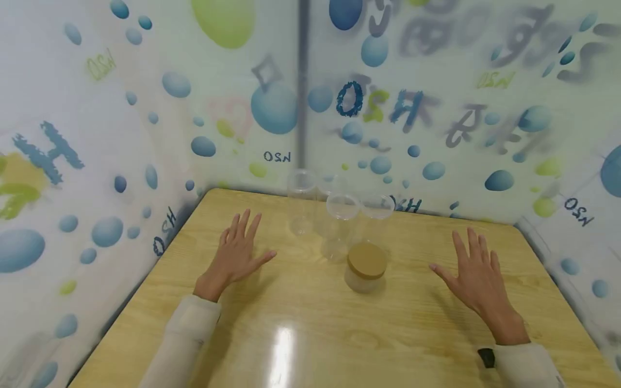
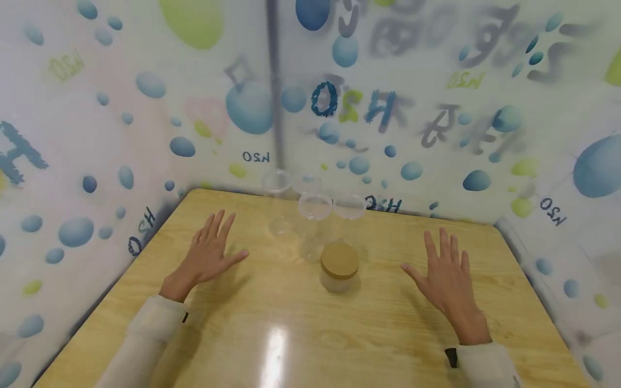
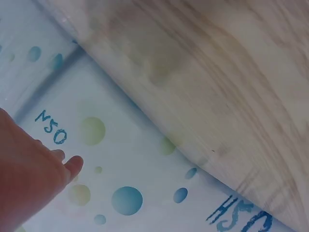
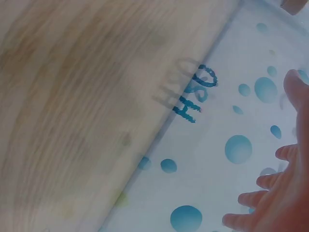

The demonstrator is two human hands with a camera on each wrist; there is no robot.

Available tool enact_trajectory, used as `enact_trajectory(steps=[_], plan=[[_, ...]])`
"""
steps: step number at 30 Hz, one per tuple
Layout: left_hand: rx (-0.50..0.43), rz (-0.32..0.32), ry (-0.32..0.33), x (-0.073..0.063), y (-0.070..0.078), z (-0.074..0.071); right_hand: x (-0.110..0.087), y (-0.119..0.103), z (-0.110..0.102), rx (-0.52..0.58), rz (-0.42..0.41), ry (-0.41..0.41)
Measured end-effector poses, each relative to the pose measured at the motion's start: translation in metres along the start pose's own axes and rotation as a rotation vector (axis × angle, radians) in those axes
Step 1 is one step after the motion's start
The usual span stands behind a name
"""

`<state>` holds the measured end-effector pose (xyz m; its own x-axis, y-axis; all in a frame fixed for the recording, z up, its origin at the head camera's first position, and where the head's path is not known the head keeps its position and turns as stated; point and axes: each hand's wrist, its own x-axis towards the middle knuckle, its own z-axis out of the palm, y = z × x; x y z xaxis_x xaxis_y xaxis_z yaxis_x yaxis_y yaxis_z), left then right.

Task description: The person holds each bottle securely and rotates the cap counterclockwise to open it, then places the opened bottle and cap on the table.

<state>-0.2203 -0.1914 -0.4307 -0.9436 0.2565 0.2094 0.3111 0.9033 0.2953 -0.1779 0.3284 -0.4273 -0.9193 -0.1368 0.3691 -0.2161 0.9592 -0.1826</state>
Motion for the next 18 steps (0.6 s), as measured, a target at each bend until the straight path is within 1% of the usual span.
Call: enact_trajectory(steps=[3,5,7,11,13,15,18], plan=[[-0.076,-0.018,0.001,0.006,0.005,-0.003,0.003,-0.005,-0.001,0.013,-0.016,0.014],[-0.148,-0.03,0.005,0.017,0.009,-0.002,0.005,-0.007,-0.001,0.019,-0.017,0.025],[-0.232,-0.052,0.004,0.029,0.014,0.001,0.006,-0.008,-0.001,0.025,-0.015,0.027],[-0.419,-0.111,-0.016,0.05,0.024,0.013,0.007,-0.01,0.0,0.037,-0.017,0.026],[-0.508,-0.133,-0.015,0.06,0.029,0.018,0.008,-0.012,0.001,0.033,-0.027,0.026],[-0.575,-0.153,-0.004,0.07,0.034,0.021,0.009,-0.015,0.004,0.033,-0.04,0.026],[-0.643,-0.175,0.041,0.084,0.039,0.023,0.013,-0.022,0.008,0.035,-0.062,0.024]])
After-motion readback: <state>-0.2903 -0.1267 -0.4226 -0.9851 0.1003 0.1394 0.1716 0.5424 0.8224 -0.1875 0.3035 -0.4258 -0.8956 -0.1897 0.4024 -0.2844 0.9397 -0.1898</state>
